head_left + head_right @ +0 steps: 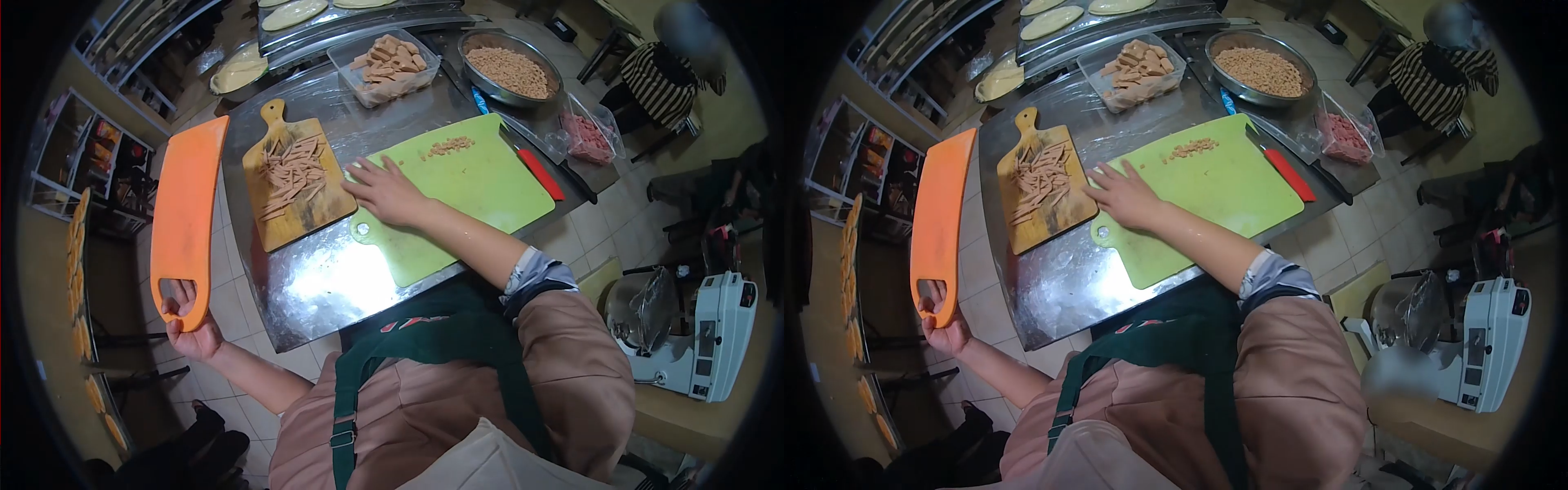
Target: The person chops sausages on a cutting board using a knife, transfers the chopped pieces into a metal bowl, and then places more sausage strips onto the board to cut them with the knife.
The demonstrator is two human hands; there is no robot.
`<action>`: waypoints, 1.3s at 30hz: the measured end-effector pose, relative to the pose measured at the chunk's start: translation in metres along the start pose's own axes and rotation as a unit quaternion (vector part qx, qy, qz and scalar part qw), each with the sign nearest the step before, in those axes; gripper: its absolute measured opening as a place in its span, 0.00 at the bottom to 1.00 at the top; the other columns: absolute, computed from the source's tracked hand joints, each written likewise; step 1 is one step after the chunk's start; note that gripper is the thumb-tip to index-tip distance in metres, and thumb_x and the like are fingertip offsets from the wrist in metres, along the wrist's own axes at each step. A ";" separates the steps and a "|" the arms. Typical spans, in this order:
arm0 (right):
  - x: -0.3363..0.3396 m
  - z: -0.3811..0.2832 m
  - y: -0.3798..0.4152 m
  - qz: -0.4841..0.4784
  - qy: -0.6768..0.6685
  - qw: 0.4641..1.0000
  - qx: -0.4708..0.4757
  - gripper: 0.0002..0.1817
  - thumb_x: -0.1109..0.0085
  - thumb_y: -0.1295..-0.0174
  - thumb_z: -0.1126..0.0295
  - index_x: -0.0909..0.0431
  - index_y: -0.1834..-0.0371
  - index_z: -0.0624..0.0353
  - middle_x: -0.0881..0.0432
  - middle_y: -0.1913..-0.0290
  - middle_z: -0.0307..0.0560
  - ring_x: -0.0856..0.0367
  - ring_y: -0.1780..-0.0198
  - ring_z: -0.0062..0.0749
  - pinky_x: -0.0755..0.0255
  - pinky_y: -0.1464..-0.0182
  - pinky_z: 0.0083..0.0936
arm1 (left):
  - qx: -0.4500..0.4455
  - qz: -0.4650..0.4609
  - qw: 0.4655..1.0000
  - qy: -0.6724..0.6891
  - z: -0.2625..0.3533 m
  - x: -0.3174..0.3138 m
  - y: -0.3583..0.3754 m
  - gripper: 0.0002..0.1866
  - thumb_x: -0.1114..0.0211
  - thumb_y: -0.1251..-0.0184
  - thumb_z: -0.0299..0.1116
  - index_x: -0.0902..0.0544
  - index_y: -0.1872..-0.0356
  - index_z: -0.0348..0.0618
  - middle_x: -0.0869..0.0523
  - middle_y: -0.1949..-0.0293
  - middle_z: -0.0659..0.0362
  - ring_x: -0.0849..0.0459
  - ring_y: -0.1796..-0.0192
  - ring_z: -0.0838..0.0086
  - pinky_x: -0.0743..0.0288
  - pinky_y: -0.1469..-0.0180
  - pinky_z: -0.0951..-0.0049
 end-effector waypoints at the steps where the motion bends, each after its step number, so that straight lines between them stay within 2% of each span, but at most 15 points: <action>1: 0.000 0.010 0.010 0.000 0.001 1.000 -0.003 0.18 0.51 0.38 0.61 0.26 0.45 0.50 0.32 0.36 0.44 0.37 0.35 0.43 0.48 0.33 0.44 | -0.001 0.004 1.000 -0.008 -0.002 0.000 -0.001 0.14 0.48 0.56 0.16 0.27 0.64 0.38 0.49 0.30 0.42 0.59 0.27 0.49 0.62 0.29 0.43; 3: -0.006 0.038 0.028 -0.055 0.002 0.997 -0.045 0.20 0.55 0.35 0.58 0.28 0.42 0.49 0.32 0.36 0.41 0.37 0.35 0.43 0.54 0.31 0.48 | 0.000 0.005 1.000 -0.016 -0.007 0.000 -0.006 0.14 0.49 0.56 0.16 0.27 0.64 0.38 0.49 0.30 0.42 0.59 0.26 0.50 0.62 0.29 0.44; 6: 0.000 0.077 0.038 -0.090 0.022 0.993 -0.074 0.19 0.57 0.34 0.57 0.27 0.43 0.49 0.29 0.38 0.42 0.34 0.36 0.40 0.52 0.31 0.46 | 0.020 -0.007 1.000 -0.014 -0.020 -0.003 -0.013 0.14 0.48 0.56 0.16 0.27 0.64 0.38 0.49 0.30 0.42 0.58 0.27 0.49 0.64 0.29 0.45; 11: 0.041 0.129 0.062 -0.072 0.066 0.991 -0.093 0.13 0.49 0.39 0.66 0.21 0.55 0.56 0.22 0.48 0.47 0.27 0.44 0.44 0.37 0.40 0.40 | 0.047 -0.004 0.999 -0.007 -0.046 -0.008 -0.020 0.15 0.47 0.57 0.17 0.27 0.64 0.39 0.47 0.31 0.40 0.55 0.27 0.49 0.64 0.28 0.45; 13: 0.071 0.164 0.083 0.076 -0.060 0.968 -0.232 0.11 0.46 0.42 0.70 0.20 0.59 0.61 0.21 0.51 0.50 0.25 0.49 0.49 0.31 0.46 0.37 | 0.057 -0.002 0.998 -0.005 -0.056 -0.011 -0.021 0.15 0.47 0.57 0.17 0.28 0.64 0.39 0.46 0.31 0.40 0.54 0.27 0.48 0.64 0.28 0.45; 16: 0.084 0.188 0.102 0.105 -0.062 0.944 -0.308 0.12 0.47 0.41 0.69 0.21 0.57 0.62 0.22 0.50 0.52 0.24 0.48 0.49 0.30 0.47 0.34 | 0.080 -0.003 0.997 -0.002 -0.074 -0.015 -0.024 0.15 0.47 0.58 0.18 0.27 0.64 0.39 0.45 0.32 0.40 0.54 0.28 0.48 0.64 0.28 0.45; 17: 0.078 0.195 0.106 0.089 -0.075 0.937 -0.329 0.18 0.49 0.39 0.64 0.25 0.50 0.64 0.27 0.43 0.60 0.29 0.42 0.52 0.35 0.41 0.35 | 0.093 -0.006 0.996 0.000 -0.080 -0.017 -0.025 0.15 0.47 0.58 0.18 0.27 0.63 0.39 0.45 0.32 0.40 0.54 0.28 0.48 0.64 0.28 0.45; 21: 0.049 0.192 0.104 0.073 -0.044 0.932 -0.352 0.28 0.50 0.37 0.55 0.34 0.39 0.64 0.37 0.37 0.68 0.40 0.34 0.57 0.45 0.34 0.39 | 0.102 -0.001 0.995 0.002 -0.098 -0.020 -0.031 0.16 0.46 0.58 0.18 0.27 0.63 0.39 0.46 0.32 0.40 0.54 0.28 0.48 0.64 0.28 0.45; 23: 0.030 0.176 0.090 -0.010 -0.064 0.936 -0.346 0.40 0.52 0.39 0.45 0.45 0.32 0.64 0.45 0.33 0.70 0.52 0.30 0.59 0.56 0.29 0.41 | 0.119 -0.008 0.993 -0.003 -0.105 -0.024 -0.031 0.15 0.46 0.57 0.17 0.28 0.64 0.40 0.46 0.32 0.40 0.55 0.27 0.50 0.63 0.28 0.46; 28: 0.012 0.130 0.064 -0.063 -0.034 0.965 -0.253 0.42 0.51 0.41 0.43 0.45 0.32 0.64 0.45 0.33 0.67 0.50 0.30 0.56 0.54 0.30 0.41 | 0.132 -0.004 0.991 -0.014 -0.116 -0.027 -0.029 0.15 0.45 0.57 0.17 0.27 0.64 0.40 0.44 0.33 0.40 0.52 0.28 0.50 0.63 0.28 0.48; 30: 0.019 0.117 0.057 -0.002 -0.061 0.981 -0.187 0.33 0.46 0.40 0.50 0.36 0.38 0.61 0.36 0.37 0.61 0.41 0.34 0.52 0.43 0.35 0.38 | 0.139 0.003 0.990 -0.017 -0.118 -0.025 -0.029 0.15 0.45 0.58 0.18 0.27 0.64 0.40 0.43 0.33 0.40 0.52 0.28 0.50 0.63 0.28 0.48; 34: 0.015 0.110 0.051 -0.003 -0.119 0.986 -0.119 0.22 0.44 0.42 0.58 0.27 0.50 0.61 0.27 0.47 0.55 0.32 0.42 0.46 0.35 0.42 0.36 | 0.145 -0.005 0.989 -0.034 -0.123 -0.018 -0.030 0.15 0.46 0.57 0.20 0.26 0.63 0.41 0.43 0.33 0.40 0.53 0.28 0.48 0.63 0.29 0.44; 36: 0.030 0.102 0.051 0.072 -0.060 0.993 -0.076 0.12 0.43 0.45 0.62 0.25 0.67 0.60 0.23 0.61 0.47 0.26 0.53 0.41 0.30 0.52 0.37 | 0.149 -0.008 0.988 -0.036 -0.126 -0.018 -0.031 0.15 0.46 0.57 0.20 0.27 0.63 0.41 0.42 0.33 0.40 0.53 0.28 0.48 0.62 0.29 0.43; 37: 0.032 0.102 0.050 0.073 -0.060 0.993 -0.075 0.12 0.43 0.45 0.62 0.25 0.67 0.60 0.23 0.61 0.47 0.26 0.53 0.41 0.30 0.52 0.37 | 0.159 -0.009 0.987 -0.035 -0.129 -0.019 -0.030 0.15 0.47 0.57 0.21 0.27 0.63 0.42 0.41 0.34 0.40 0.51 0.28 0.48 0.61 0.29 0.43; 39: 0.033 0.117 0.054 0.067 0.005 0.984 -0.167 0.10 0.45 0.44 0.64 0.27 0.74 0.59 0.23 0.68 0.47 0.23 0.63 0.41 0.27 0.62 0.39 | 0.169 -0.011 0.985 -0.036 -0.134 -0.021 -0.029 0.15 0.47 0.57 0.21 0.27 0.63 0.42 0.40 0.34 0.40 0.50 0.29 0.48 0.61 0.30 0.43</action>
Point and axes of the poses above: each hand's wrist, its own y-axis away from the middle knuckle, its own x-axis out of the back of the hand, z = x × y, the point moved 9 cm from there along -y, towards the middle knuckle
